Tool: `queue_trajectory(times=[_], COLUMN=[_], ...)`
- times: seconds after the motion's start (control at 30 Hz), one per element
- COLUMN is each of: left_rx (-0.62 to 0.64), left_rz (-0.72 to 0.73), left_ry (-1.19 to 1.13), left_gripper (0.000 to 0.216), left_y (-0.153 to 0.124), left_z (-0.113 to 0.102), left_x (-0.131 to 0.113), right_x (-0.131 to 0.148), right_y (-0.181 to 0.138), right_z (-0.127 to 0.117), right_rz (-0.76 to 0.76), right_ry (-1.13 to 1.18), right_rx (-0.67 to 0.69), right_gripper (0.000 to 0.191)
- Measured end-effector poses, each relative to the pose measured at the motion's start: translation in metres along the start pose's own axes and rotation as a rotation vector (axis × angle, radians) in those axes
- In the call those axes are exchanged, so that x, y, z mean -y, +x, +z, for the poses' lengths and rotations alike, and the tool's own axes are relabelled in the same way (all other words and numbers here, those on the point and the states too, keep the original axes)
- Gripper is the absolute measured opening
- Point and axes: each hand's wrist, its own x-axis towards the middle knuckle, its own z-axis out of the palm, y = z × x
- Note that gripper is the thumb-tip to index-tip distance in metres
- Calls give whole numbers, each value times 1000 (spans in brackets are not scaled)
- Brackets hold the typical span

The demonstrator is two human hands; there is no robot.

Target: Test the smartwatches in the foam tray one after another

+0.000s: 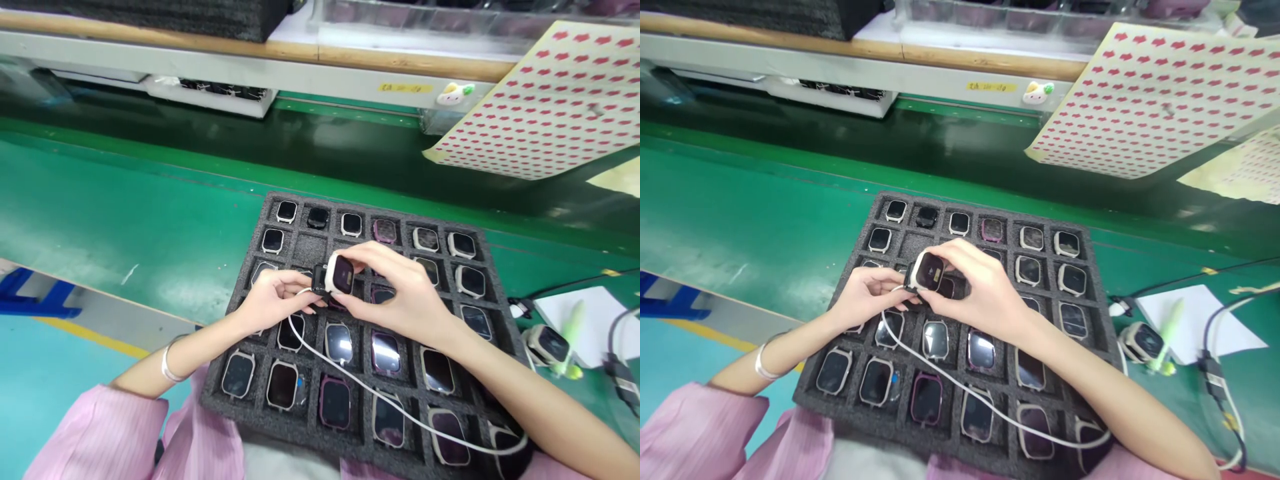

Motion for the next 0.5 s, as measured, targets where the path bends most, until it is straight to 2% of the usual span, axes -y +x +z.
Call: queue_trajectory(times=[0.07,0.23,0.5], left_rx=[-17,-38,59], left_rz=[1,20,119], left_ry=[-20,-13,157], left_gripper=[23,24,13], left_y=[1,3,2], left_z=[1,-1,-4], left_x=[1,7,10], right_x=[1,-1,-4], right_y=[1,-2,-2], right_z=[-3,3,6], right_rz=[-9,-19,-2], right_ry=[3,-32,-24], right_rx=[-8,111,212], right_gripper=[31,35,42])
